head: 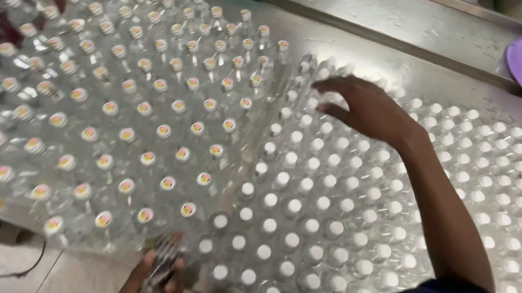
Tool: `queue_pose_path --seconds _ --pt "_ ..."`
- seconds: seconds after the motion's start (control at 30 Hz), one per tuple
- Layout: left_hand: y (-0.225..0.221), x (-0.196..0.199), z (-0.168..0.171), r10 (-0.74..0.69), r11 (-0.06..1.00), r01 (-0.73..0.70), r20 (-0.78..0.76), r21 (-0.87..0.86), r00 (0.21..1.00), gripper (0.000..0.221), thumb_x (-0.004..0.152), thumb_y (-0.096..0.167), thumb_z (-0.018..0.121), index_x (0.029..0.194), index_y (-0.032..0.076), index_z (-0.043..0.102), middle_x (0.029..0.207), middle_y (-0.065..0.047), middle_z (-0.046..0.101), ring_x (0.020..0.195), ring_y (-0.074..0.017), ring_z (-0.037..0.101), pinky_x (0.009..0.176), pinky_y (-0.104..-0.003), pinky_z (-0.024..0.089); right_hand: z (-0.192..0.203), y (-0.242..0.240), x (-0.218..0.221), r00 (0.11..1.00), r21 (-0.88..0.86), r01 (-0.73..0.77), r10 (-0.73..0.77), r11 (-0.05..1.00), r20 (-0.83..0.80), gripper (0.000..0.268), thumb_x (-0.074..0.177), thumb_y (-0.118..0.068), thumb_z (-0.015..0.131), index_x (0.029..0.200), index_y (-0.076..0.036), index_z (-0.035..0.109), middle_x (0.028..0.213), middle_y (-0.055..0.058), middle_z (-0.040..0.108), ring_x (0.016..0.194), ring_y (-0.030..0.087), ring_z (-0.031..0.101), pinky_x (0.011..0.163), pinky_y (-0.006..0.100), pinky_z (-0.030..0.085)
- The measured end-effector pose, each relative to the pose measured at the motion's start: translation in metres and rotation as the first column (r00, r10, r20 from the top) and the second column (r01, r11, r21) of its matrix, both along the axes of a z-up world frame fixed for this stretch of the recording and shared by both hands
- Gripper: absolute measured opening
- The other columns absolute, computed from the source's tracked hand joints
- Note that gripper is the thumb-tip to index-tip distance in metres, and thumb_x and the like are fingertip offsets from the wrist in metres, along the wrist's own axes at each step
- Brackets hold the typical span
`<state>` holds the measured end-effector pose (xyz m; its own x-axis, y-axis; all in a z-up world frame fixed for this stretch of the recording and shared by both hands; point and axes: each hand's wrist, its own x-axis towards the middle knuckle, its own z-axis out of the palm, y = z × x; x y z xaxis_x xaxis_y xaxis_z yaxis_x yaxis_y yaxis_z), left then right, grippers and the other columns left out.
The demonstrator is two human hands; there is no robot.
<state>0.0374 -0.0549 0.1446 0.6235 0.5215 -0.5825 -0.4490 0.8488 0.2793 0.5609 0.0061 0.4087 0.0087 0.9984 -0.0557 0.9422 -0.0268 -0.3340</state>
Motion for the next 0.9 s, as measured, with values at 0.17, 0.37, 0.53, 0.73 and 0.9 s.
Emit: queue_pose_path --seconds 0.17,0.37,0.53,0.73,0.9 --pt "-0.009 0.042 0.101 -0.074 0.974 0.036 0.166 0.223 0.983 0.07 0.107 0.038 0.061 0.167 0.003 0.048 0.111 -0.014 0.074 0.078 -0.0182 0.067 0.064 -0.03 0.053 -0.008 -0.1 -0.149 0.945 0.094 -0.272 0.285 0.958 -0.16 0.044 0.103 -0.04 0.065 0.139 -0.016 0.073 0.136 0.009 0.078 0.12 0.03 0.076 0.101 0.048 0.06" --pt "-0.062 0.029 0.108 -0.173 0.962 0.149 0.086 0.23 0.981 0.054 0.109 0.039 0.055 0.145 -0.001 0.06 0.123 -0.026 0.076 0.083 -0.0283 0.07 0.07 -0.04 0.054 -0.07 -0.185 -0.281 0.89 0.372 -0.141 0.282 0.918 -0.359 0.037 0.099 -0.025 0.079 0.135 -0.018 0.077 0.109 0.005 0.067 0.102 0.023 0.065 0.087 0.036 0.056" --pt "-0.1 0.007 0.104 -0.303 0.905 0.275 0.037 0.323 0.952 0.048 0.113 0.045 0.052 0.125 0.001 0.066 0.093 -0.012 0.07 0.086 -0.0253 0.07 0.077 -0.04 0.052 -0.094 -0.238 -0.329 0.827 0.202 0.126 0.01 0.971 -0.562 0.041 0.091 -0.026 0.087 0.131 -0.019 0.079 0.125 0.003 0.067 0.122 0.022 0.065 0.099 0.039 0.057" --pt "-0.135 -0.011 0.089 -0.368 0.824 0.353 -0.054 0.444 0.928 0.052 0.111 0.048 0.049 0.127 0.001 0.065 0.087 -0.019 0.07 0.078 -0.0269 0.068 0.071 -0.039 0.053 -0.125 -0.271 -0.366 0.801 -0.026 0.187 -0.168 0.982 -0.575 0.037 0.1 -0.023 0.076 0.138 -0.025 0.075 0.109 -0.001 0.072 0.11 0.024 0.063 0.099 0.043 0.049" --pt "-0.148 -0.021 0.066 -0.374 0.824 0.351 -0.037 0.445 0.927 0.045 0.114 0.042 0.047 0.121 0.002 0.065 0.086 -0.013 0.067 0.077 -0.0227 0.068 0.066 -0.037 0.052 -0.156 -0.285 -0.368 0.743 -0.069 0.193 -0.192 0.979 -0.641 0.042 0.097 -0.02 0.083 0.137 -0.029 0.076 0.098 -0.005 0.068 0.101 0.018 0.063 0.094 0.035 0.051"
